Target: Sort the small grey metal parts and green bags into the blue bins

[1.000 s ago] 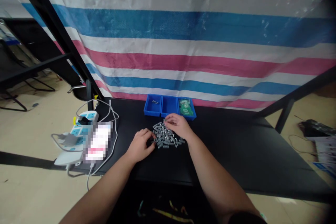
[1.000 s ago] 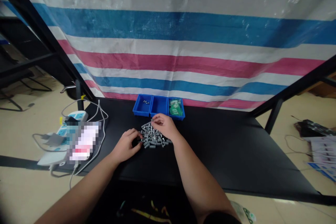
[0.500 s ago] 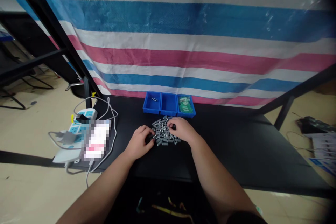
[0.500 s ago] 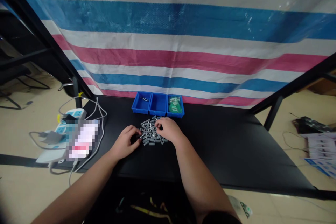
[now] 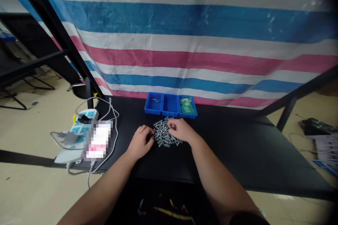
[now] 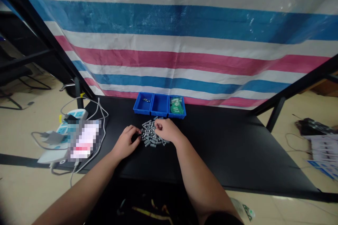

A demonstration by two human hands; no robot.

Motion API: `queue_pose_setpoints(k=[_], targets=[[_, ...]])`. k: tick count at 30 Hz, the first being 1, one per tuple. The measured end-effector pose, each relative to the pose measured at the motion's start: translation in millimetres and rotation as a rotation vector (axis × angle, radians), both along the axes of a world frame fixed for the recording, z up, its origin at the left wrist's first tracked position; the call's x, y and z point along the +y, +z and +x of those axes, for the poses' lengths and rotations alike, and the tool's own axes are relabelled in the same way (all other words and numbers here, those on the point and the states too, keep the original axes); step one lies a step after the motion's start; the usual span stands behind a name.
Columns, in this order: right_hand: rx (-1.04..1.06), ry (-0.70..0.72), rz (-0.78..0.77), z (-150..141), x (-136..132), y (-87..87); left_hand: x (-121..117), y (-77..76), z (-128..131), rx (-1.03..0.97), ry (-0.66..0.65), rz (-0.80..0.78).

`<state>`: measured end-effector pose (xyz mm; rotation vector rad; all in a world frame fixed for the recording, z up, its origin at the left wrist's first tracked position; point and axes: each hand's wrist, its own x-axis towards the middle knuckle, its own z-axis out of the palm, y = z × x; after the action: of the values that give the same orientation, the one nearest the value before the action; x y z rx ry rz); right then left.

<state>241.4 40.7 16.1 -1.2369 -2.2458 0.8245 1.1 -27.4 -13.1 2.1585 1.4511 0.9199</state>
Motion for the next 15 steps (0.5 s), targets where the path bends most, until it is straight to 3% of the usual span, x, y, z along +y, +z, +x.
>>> queue_pose_setpoints(k=[2,6,8,10,15], targets=[[0.080,-0.028,-0.038,-6,4,-4.4,0,0.1,0,-0.005,-0.007,0.001],[0.524,-0.108,-0.129,-23,15,-8.7,0,0.5,-1,-0.010,-0.016,-0.002],[0.641,-0.088,-0.184,-29,18,-8.2,0,0.8,-1,-0.012,-0.020,-0.005],[0.605,-0.087,-0.184,-30,18,-8.0,0,1.1,-1,-0.014,-0.021,-0.009],[0.310,-0.163,0.006,-11,10,-6.7,0,1.5,-1,-0.009,-0.021,-0.012]])
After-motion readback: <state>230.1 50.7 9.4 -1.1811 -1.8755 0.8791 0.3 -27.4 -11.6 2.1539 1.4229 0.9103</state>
